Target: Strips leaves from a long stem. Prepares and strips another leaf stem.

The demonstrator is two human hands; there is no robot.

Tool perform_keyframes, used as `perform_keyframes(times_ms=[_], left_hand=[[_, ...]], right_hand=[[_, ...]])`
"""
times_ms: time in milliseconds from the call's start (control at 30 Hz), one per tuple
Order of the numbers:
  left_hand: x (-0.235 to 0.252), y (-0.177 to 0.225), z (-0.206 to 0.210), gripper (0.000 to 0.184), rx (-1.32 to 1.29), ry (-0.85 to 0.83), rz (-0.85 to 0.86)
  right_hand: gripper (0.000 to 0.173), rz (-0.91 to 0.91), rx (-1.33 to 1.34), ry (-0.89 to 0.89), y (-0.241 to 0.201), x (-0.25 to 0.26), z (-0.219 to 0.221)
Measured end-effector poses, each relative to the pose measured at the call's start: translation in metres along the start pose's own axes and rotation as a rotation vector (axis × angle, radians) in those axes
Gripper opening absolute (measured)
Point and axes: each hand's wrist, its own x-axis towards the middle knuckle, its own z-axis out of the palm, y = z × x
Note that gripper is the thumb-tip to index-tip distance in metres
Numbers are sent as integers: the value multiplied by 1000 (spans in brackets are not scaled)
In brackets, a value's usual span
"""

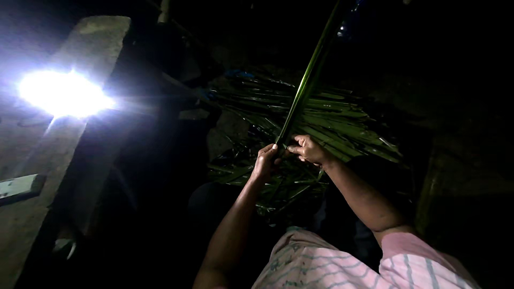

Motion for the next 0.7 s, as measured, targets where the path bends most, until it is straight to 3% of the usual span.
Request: perform_keyframes(times_ms=[267,500,700], left_hand=[[1,1,0,34,2,5,-38],[-7,2,-5,34,55,-16,-109],[-4,17,-7,61,288,21,-30]], right_hand=[[23,-18,91,96,2,5,5],[32,-43,109,202,5,3,-20],[40,-45,51,174,6,4,-13]])
